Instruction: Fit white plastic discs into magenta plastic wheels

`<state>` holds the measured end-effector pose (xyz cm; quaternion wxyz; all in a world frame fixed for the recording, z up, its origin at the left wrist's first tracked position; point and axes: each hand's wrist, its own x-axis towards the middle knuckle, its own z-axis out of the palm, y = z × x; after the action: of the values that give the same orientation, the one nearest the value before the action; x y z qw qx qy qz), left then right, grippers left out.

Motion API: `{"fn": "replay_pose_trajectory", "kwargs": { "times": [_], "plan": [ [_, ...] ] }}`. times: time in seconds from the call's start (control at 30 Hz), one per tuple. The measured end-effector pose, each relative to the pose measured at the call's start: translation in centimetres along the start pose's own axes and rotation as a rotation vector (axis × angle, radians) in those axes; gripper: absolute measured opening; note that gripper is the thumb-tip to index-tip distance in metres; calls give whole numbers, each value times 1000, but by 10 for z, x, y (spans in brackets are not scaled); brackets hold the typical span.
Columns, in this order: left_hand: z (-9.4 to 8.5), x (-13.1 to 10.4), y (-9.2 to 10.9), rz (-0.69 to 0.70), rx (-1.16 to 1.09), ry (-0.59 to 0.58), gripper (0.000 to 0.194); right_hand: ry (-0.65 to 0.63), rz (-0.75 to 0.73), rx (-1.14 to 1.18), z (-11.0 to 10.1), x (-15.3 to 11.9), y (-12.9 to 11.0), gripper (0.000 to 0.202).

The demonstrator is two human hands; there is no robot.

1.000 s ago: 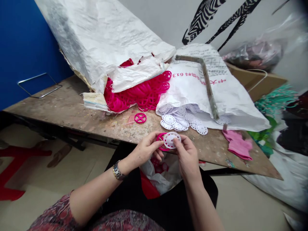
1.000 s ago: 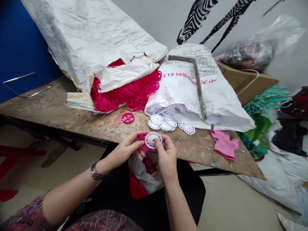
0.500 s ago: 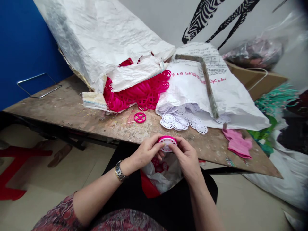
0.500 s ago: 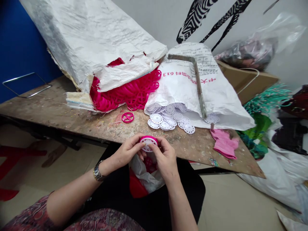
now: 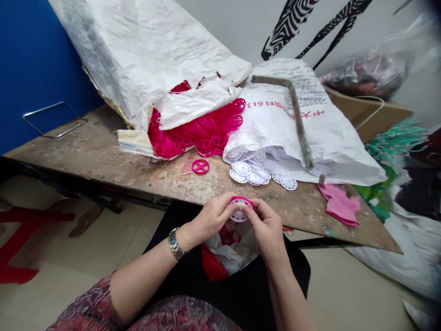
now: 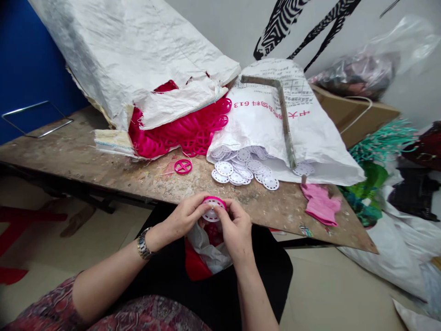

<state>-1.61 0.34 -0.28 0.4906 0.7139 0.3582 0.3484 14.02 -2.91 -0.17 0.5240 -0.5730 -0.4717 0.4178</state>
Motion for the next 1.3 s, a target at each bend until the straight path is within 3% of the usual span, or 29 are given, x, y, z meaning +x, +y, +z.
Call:
{"fn": "replay_pose_trajectory", "kwargs": {
  "times": [0.13, 0.27, 0.47, 0.57, 0.67, 0.8, 0.87, 0.97, 1.07, 1.17, 1.3],
  "plan": [
    [0, -2, -4, -99, -131, -111, 38, -6, 46, 81, -2, 3, 0, 22],
    [2, -5, -7, -135, -243, -74, 40, -90, 7, 74, -2, -3, -4, 21],
    [4, -8, -5, -43, -154, -7, 38, -8, -66, -22, -1, -11, -2, 16],
    [5, -8, -6, -77, -162, -27, 41, -59, -41, -1, -3, -9, -1, 18],
    [5, -8, -6, -59, -76, -29, 44, -101, -42, -27, -5, -8, -1, 19],
    [8, -10, -5, 117, 115, 5, 42, -18, -77, -63, -6, -12, 4, 17],
    [8, -10, -4, 137, 160, -22, 43, 2, -64, -59, -7, -15, 6, 17],
    [4, -10, 0, 136, 244, -112, 43, -50, -18, -104, -14, -20, 7, 19],
    [-11, -6, 3, 234, 388, -169, 43, -156, -14, -252, -25, -25, 9, 19],
    [-36, 7, 1, 292, 605, 27, 40, -242, -19, -443, -35, -31, 21, 19],
    [-67, 31, -12, 165, 955, 308, 42, -199, -153, -733, -48, -36, 51, 24]
  ]
}}
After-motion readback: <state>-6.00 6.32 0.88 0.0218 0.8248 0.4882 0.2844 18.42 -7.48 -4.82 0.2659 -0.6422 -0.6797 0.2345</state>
